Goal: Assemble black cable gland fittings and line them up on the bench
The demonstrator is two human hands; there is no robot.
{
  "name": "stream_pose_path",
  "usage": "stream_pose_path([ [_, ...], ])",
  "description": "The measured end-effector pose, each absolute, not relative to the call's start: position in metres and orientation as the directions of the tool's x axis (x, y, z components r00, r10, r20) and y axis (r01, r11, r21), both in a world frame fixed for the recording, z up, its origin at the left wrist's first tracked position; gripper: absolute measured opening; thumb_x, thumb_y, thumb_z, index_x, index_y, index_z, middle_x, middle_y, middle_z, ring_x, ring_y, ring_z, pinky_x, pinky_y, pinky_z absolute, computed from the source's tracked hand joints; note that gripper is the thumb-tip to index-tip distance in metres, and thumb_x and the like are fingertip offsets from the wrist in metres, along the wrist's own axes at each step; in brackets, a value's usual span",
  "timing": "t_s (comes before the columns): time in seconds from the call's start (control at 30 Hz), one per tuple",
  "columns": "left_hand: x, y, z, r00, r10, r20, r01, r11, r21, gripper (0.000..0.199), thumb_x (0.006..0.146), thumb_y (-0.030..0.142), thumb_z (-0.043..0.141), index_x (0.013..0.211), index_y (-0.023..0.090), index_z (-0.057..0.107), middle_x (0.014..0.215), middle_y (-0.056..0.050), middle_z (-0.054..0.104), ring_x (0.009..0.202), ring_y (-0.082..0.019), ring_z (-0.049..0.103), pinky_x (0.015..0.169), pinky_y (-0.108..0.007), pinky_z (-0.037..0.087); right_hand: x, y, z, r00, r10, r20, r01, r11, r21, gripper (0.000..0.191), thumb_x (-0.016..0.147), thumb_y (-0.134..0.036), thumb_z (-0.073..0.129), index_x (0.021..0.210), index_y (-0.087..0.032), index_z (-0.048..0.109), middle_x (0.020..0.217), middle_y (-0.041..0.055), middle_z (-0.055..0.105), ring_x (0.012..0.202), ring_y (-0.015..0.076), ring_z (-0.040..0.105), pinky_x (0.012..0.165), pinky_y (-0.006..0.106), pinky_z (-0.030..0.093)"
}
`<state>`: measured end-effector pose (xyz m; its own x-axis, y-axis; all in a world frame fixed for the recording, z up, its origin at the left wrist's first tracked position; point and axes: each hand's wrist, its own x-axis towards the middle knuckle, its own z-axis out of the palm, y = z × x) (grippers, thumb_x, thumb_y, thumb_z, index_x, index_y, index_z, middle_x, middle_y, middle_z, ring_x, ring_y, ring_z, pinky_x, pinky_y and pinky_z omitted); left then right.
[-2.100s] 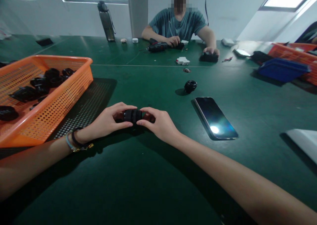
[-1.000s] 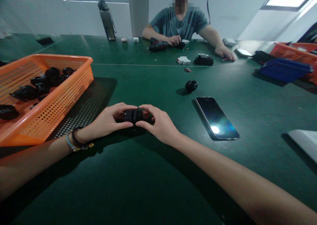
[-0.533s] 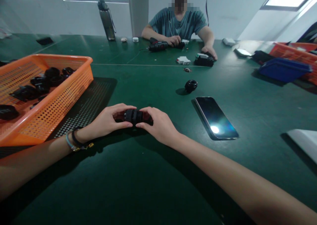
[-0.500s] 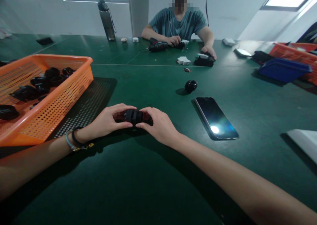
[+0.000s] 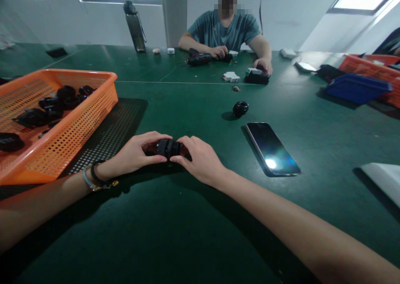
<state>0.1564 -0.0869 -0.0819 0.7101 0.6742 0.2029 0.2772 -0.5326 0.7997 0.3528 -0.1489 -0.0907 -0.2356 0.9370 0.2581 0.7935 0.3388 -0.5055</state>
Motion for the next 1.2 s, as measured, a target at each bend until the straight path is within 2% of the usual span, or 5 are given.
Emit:
stream_pose_path([
  [0.47,0.1545,-0.0912,-0.0822,0.705,0.667,0.241,0.284,-0.577,0.766,0.042,0.073,0.03,0.072,0.112,0.017,0.062,0.105,-0.007,0.061,0.086,-0.017,0.062,0.074,-0.028,0.054,0.3534,-0.1482,-0.0901,-0.308,0.921,0.237,0.799,0.386,-0.462,0.015,0.086,-0.03,0.056,0.091,-0.016,0.056,0.081,0.007,0.061,0.073,0.0193,0.056,0.064,0.03,0.042],
  [0.8,0.1541,-0.0922,-0.0857,0.693,0.636,0.338,0.277,-0.669,0.69,0.042,0.075,0.032,0.071,0.113,0.017,0.062,0.103,-0.006,0.062,0.081,-0.014,0.063,0.071,-0.026,0.055,0.352,-0.1476,-0.0882,-0.313,0.926,0.211,0.795,0.377,-0.476,0.015,0.087,-0.026,0.052,0.094,-0.014,0.056,0.083,0.0076,0.062,0.075,0.0198,0.057,0.066,0.032,0.044],
  [0.93,0.1551,-0.0917,-0.0837,0.687,0.632,0.359,0.289,-0.691,0.663,0.042,0.075,0.034,0.071,0.11,0.014,0.063,0.098,-0.006,0.065,0.081,-0.015,0.064,0.071,-0.025,0.054,0.3525,-0.1477,-0.0905,-0.298,0.92,0.256,0.766,0.39,-0.511,0.018,0.088,-0.029,0.051,0.098,-0.016,0.055,0.086,0.0076,0.064,0.078,0.0203,0.059,0.067,0.034,0.047],
  [1.07,0.1561,-0.091,-0.0814,0.698,0.625,0.35,0.308,-0.704,0.64,0.039,0.074,0.036,0.072,0.104,0.012,0.067,0.088,-0.005,0.069,0.077,-0.016,0.063,0.068,-0.024,0.05,0.3533,-0.1484,-0.0935,-0.334,0.873,0.357,0.709,0.482,-0.515,0.037,0.082,-0.034,0.06,0.113,-0.017,0.049,0.106,0.0109,0.064,0.092,0.0232,0.061,0.074,0.038,0.05],
  [1.2,0.1562,-0.0916,-0.08,0.717,0.61,0.338,0.306,-0.71,0.634,0.037,0.075,0.037,0.07,0.102,0.013,0.067,0.086,-0.004,0.07,0.075,-0.015,0.062,0.067,-0.023,0.048,0.3539,-0.1498,-0.0952,-0.386,0.833,0.396,0.697,0.545,-0.466,0.035,0.085,-0.037,0.057,0.112,-0.016,0.05,0.101,0.0114,0.065,0.09,0.0237,0.062,0.074,0.04,0.052],
])
